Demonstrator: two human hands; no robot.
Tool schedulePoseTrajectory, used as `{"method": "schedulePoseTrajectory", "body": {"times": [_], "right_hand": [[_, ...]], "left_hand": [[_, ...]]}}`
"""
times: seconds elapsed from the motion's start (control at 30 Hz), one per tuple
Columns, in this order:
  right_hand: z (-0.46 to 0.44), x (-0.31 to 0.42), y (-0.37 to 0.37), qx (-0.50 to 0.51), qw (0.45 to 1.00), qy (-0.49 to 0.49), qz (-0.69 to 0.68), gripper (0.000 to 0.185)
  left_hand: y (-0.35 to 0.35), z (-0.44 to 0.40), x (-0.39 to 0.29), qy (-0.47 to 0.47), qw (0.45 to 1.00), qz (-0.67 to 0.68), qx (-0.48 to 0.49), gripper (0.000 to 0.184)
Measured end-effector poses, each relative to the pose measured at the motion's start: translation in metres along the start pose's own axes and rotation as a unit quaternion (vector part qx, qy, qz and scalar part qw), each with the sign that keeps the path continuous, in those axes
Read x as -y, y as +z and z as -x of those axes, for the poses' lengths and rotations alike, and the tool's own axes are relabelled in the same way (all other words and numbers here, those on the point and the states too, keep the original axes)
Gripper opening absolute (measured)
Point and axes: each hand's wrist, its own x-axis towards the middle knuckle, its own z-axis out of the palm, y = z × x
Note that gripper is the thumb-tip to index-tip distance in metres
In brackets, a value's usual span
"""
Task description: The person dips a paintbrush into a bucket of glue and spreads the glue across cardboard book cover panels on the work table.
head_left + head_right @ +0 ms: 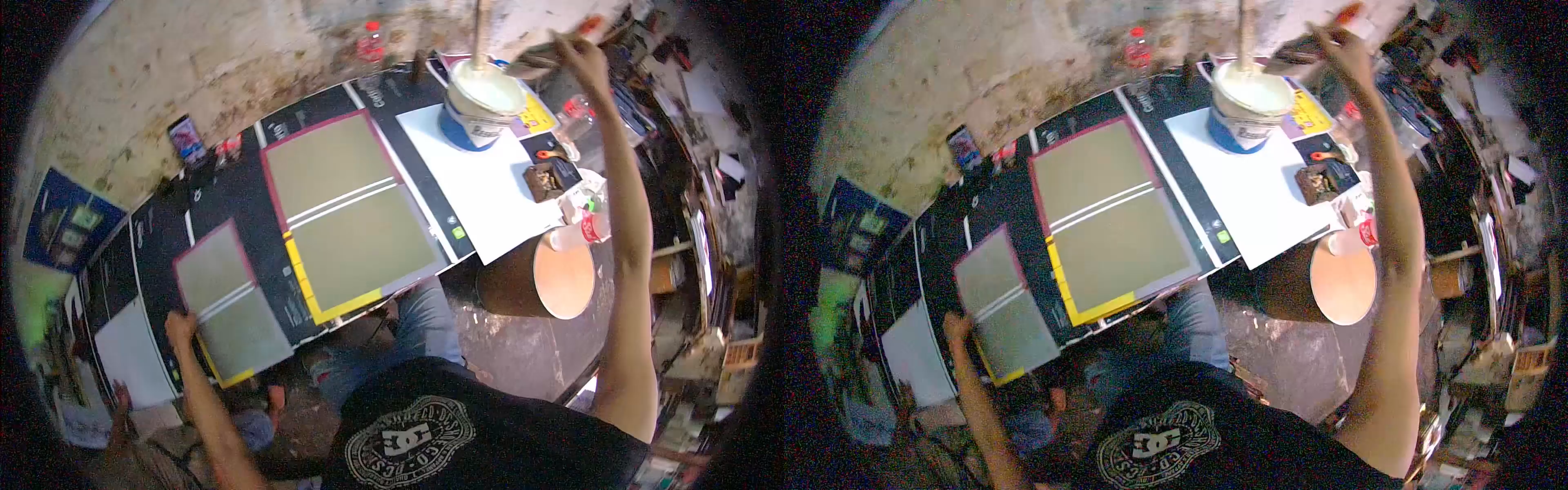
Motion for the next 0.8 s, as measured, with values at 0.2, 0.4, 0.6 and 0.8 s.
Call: {"method": "schedulePoseTrajectory", "body": {"times": [0.2, 0.4, 0.6, 0.8], "right_hand": [[-0.005, 0.001, 0.084, 0.06, 0.998, -0.025, 0.025, 0.054], [0.003, -0.048, 0.131, 0.157, 0.985, 0.068, -0.01, 0.048], [-0.023, -0.007, 0.083, 0.055, 0.998, 0.013, 0.015, 0.05], [-0.051, -0.023, 0.115, 0.26, 0.96, 0.075, 0.066, 0.054]], "left_hand": [[-0.045, 0.068, -0.027, 0.132, 0.956, 0.165, -0.205, 0.055], [-0.139, 0.227, -0.079, 0.175, 0.903, 0.367, -0.14, 0.049], [-0.149, 0.298, -0.054, 0.195, 0.936, 0.268, -0.118, 0.049], [-0.152, 0.328, -0.072, 0.209, 0.904, 0.374, 0.012, 0.039]]}}
